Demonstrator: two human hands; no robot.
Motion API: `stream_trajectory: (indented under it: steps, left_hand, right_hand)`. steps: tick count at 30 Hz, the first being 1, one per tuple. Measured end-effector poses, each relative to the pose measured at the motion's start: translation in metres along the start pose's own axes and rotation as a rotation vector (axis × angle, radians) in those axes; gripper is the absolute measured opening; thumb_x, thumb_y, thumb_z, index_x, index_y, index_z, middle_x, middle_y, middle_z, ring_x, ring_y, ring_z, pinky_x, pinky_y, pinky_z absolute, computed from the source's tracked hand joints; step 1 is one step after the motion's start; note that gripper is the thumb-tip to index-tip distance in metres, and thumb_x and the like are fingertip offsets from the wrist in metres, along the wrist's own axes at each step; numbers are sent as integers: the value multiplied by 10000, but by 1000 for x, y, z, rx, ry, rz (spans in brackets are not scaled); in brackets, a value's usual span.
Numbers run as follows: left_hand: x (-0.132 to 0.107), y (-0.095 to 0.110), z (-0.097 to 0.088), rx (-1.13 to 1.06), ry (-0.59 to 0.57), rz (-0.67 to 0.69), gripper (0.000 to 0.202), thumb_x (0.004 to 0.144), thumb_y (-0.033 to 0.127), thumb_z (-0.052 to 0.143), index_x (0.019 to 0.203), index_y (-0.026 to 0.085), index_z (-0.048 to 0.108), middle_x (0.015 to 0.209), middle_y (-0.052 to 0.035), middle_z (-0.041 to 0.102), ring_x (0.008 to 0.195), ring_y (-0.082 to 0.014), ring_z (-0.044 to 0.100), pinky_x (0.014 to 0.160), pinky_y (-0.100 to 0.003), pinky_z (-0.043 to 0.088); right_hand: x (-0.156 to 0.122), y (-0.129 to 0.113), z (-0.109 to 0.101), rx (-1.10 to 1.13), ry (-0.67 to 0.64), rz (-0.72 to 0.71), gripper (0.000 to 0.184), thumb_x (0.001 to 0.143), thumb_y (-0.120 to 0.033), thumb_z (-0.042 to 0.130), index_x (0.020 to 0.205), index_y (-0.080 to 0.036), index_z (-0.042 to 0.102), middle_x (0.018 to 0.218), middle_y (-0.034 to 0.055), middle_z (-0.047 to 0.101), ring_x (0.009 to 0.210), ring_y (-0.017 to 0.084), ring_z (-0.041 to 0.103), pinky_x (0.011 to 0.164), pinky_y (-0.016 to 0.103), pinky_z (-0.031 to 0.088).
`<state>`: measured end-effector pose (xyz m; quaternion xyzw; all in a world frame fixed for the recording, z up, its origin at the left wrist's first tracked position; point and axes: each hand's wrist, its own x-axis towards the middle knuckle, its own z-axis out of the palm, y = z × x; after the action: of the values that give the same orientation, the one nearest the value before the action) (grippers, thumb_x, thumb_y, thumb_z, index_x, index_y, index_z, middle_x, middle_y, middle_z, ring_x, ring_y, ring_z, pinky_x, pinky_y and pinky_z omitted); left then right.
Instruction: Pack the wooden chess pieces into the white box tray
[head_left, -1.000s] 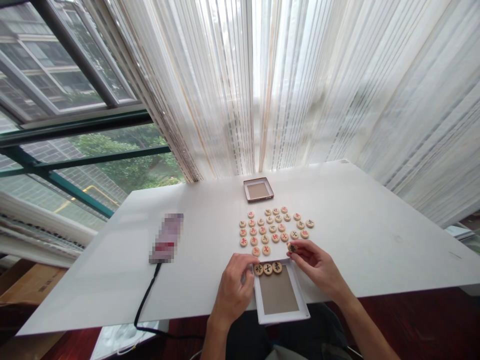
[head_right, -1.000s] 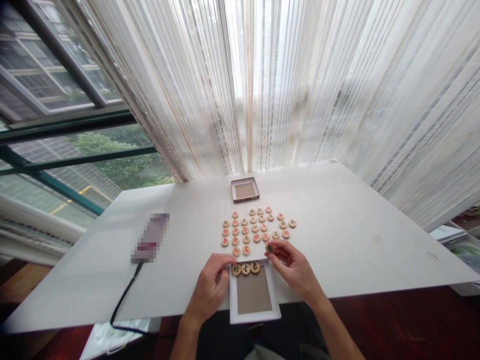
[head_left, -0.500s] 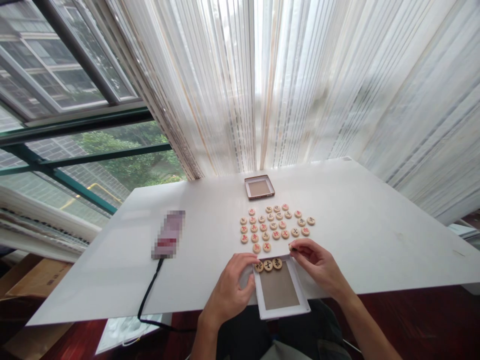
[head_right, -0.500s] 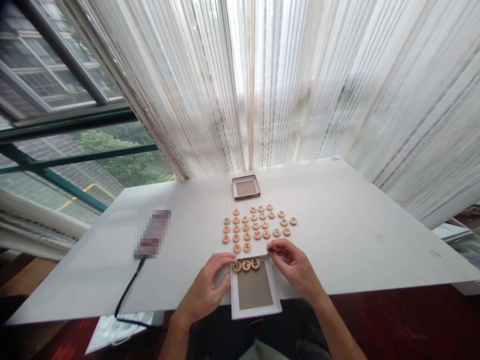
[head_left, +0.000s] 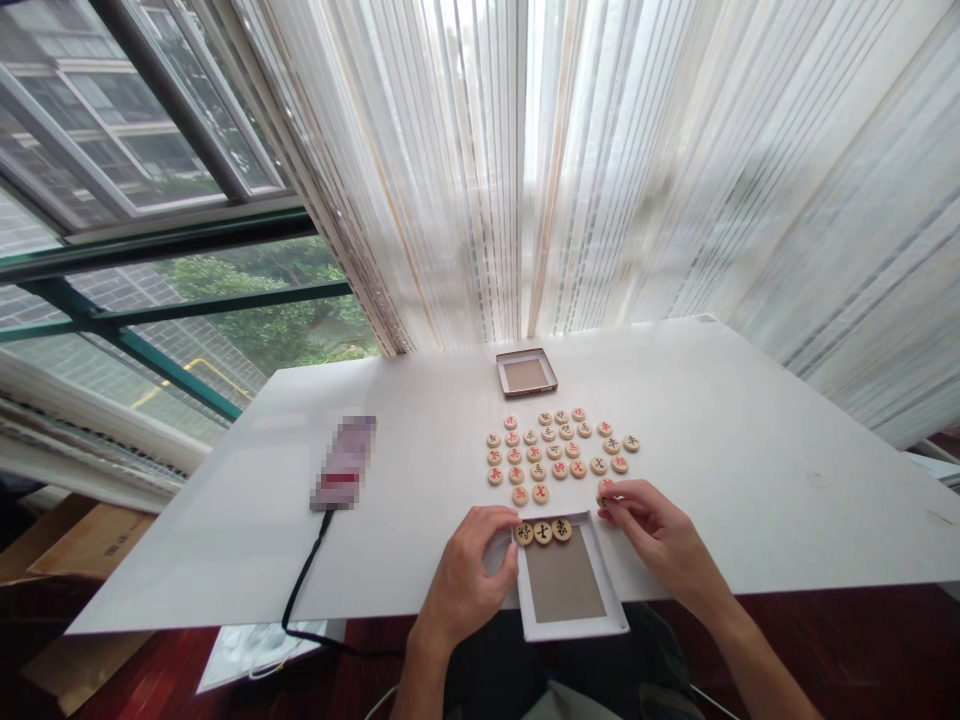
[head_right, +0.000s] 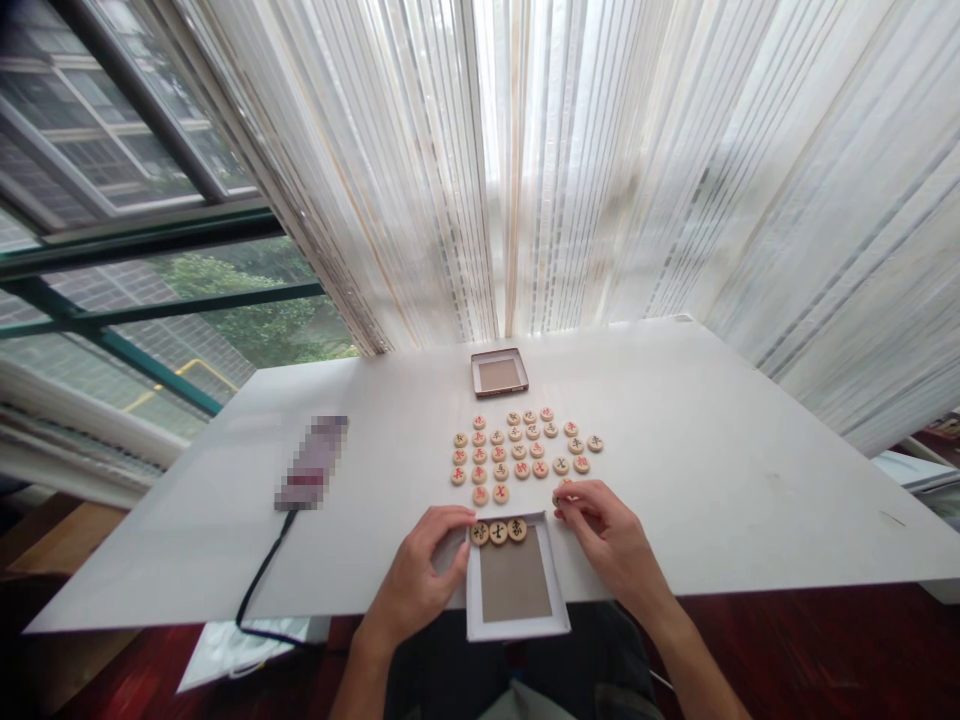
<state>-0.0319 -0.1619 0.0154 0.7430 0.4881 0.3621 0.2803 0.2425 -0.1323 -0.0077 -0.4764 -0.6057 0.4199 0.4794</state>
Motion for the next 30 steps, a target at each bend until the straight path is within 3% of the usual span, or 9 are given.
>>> stream_trajectory:
  steps: [4, 14, 20, 25, 30]
  left_hand:
    - [0, -2, 1, 9, 8, -1, 280, 885, 109, 572, 1123, 242, 637, 1170, -58, 653, 1133, -218, 601, 1018, -388, 499]
    - [-1, -1, 2, 10, 8, 11, 274, 880, 100, 580, 1103, 245, 646, 1162, -47, 653, 1125, -209, 601, 1015, -382, 497]
    - [-2, -1, 2, 10, 13, 22, 268, 877, 99, 586, 1094, 242, 653, 1163, -52, 656, 1127, -215, 601, 1023, -393, 494]
    - [-1, -1, 3, 25, 27, 29, 265, 873, 100, 594, 1089, 240, 654, 1154, -49, 657, 1117, -216, 604, 1013, -392, 500]
    - [-1, 0, 3, 28, 34, 33, 277, 863, 87, 600, 1084, 242, 659, 1145, -47, 657, 1103, -214, 605, 1001, -387, 508]
  right_hand:
    - [3, -3, 1, -113, -15, -20, 219, 972, -407, 574, 1080, -245, 675, 1133, 77, 653, 1019, 234, 686, 911, 372, 607]
    - [17, -46, 17, -256, -94, -96, 175, 974, -385, 570, 1034, -253, 668, 1015, 51, 673, 802, 182, 659, 684, 300, 556]
    - [5, -55, 17, -307, -134, -16, 164, 958, -374, 590, 1030, -249, 668, 951, 26, 697, 759, 164, 626, 641, 264, 505]
    - [-14, -63, 44, -319, -317, 46, 113, 948, -285, 577, 918, -238, 675, 849, -1, 701, 724, 152, 612, 666, 248, 489]
    - [-20, -62, 71, -415, -355, 96, 136, 919, -256, 589, 799, -216, 636, 715, -21, 672, 621, 139, 577, 588, 241, 432]
